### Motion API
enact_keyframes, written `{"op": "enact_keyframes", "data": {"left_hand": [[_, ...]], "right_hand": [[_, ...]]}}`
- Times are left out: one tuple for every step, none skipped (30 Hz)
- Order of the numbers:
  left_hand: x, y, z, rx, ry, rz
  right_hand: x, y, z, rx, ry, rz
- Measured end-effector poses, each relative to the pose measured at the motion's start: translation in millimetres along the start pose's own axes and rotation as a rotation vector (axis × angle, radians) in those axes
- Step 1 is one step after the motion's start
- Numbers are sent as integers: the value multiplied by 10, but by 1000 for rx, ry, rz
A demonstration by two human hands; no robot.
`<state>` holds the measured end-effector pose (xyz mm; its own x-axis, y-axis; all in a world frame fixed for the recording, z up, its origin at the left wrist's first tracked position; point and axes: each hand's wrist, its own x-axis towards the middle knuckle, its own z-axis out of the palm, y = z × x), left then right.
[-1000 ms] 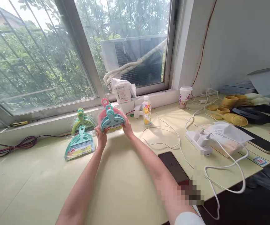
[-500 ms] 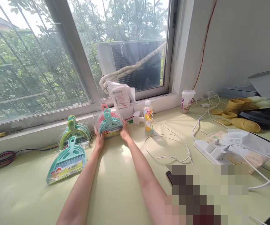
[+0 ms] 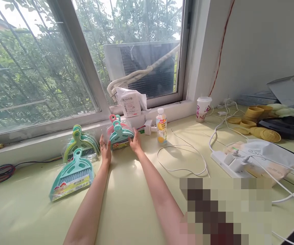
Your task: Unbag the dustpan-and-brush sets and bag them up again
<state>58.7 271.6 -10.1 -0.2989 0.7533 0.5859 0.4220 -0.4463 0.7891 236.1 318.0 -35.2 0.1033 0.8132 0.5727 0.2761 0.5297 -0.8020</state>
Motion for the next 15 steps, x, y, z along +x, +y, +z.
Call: {"op": "enact_keyframes", "data": {"left_hand": [[-8,38,-13,5,-11,22],[-12,65,-23,5,-15,35],[-12,80,-32,0,-8,38],[-8,84,-38,-9,9,31],[-1,76,-43,-21,28,19],[9,58,-43,-31,38,6],[21,30,-40,-37,34,-3],[35,-5,-32,-35,16,-1],[50,-45,-18,-25,-8,11],[65,-88,0,-8,-33,32],[80,-129,21,17,-47,54],[92,-169,44,47,-47,74],[103,-204,67,75,-34,86],[112,-236,89,97,-17,87],[121,-265,109,111,2,75]], "right_hand": [[-7,-37,-5,-5,-14,-24],[-14,-69,-10,-11,-27,-44],[-20,-94,-13,-17,-34,-61],[-23,-110,-14,-23,-35,-74],[-23,-116,-13,-30,-29,-83],[-19,-111,-8,-36,-17,-86],[-11,-97,2,-42,-2,-81],[1,-76,15,-47,17,-67],[14,-52,31,-54,41,-49],[27,-26,48,-61,66,-33],[38,-3,66,-71,90,-24],[45,16,82,-86,112,-20],[48,29,95,-106,129,-18],[47,37,104,-128,136,-18],[45,40,109,-155,139,-1]]}}
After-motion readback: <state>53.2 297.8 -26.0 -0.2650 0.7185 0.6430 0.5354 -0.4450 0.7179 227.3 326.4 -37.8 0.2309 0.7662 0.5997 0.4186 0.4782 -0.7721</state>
